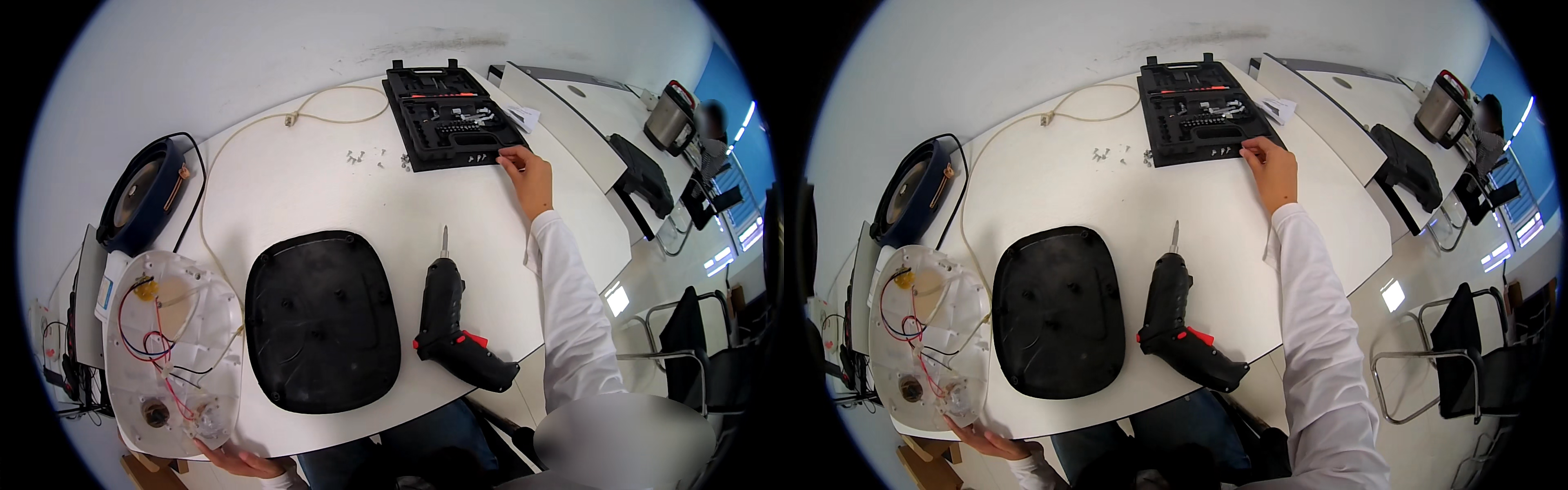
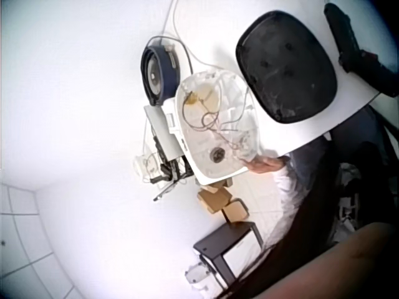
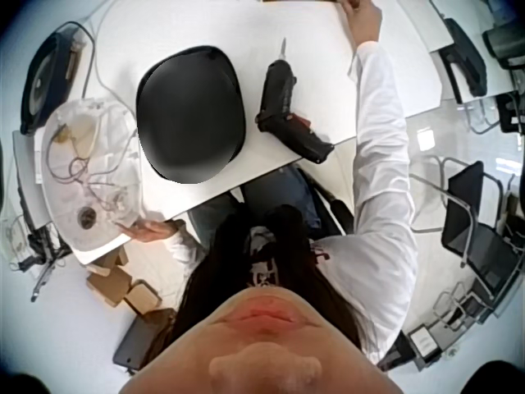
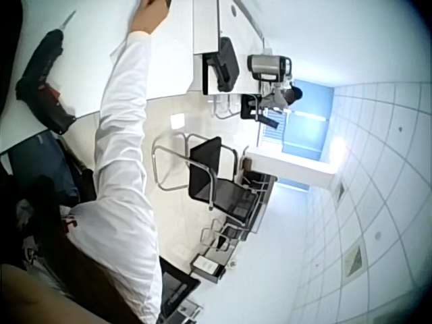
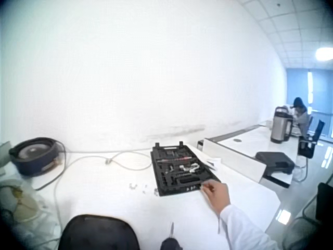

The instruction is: The person assembles a small white appliance using a cordless electric screwdriver. They attach a black base plate to the main body, secure it with screws, and then install internal components including a motor and wiring. The person repeatedly picks up and places screws and tools on the table during the process.

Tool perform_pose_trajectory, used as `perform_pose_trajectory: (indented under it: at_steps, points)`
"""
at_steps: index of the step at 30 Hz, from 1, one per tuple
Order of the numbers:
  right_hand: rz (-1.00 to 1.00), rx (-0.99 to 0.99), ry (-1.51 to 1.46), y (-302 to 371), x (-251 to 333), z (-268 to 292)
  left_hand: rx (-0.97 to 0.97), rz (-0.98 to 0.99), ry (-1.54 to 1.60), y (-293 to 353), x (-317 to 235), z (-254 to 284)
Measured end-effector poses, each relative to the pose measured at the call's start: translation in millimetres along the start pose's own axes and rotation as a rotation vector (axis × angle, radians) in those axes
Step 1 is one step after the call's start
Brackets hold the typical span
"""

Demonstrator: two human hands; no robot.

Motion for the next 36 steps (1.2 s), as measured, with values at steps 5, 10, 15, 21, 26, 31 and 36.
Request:
perform_pose_trajectory:
  at_steps: [5, 10, 15, 21, 26, 31, 36]
  points:
    - [0.202, -0.017, 0.087, -2, 4, -5, 0.01, -0.01, 0.016, -1, 0, 0]
    - [0.142, -0.024, 0.179, -3, 10, -6, -0.021, -0.001, 0.022, 3, 9, 0]
    - [0.28, -0.031, 0.313, 0, 20, -12, -0.031, -0.011, -0.018, 5, 12, 4]
    - [0.313, -0.006, 0.353, -2, 14, -13, -0.009, 0.008, -0.07, 7, 9, 2]
    - [0.333, 0.0, 0.367, -9, 9, -27, -0.056, 0.045, 0.03, 11, 15, 4]
    - [0.34, -0.061, 0.25, -9, -19, -14, -0.041, 0.012, 0.138, 36, 45, -5]
    - [0.284, 0.054, 0.375, -17, -39, -6, -0.063, -0.154, -0.05, 0, 4, -16]
Point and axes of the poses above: each hand's wrist, its own y-axis away from the middle knuckle, its own z-axis out of the back of the hand, x = y × z, the point moved 5 cm from there along -y, towards the middle knuckle, and after that the axes turned 5 degrees about -y, right-handed, at the moved point
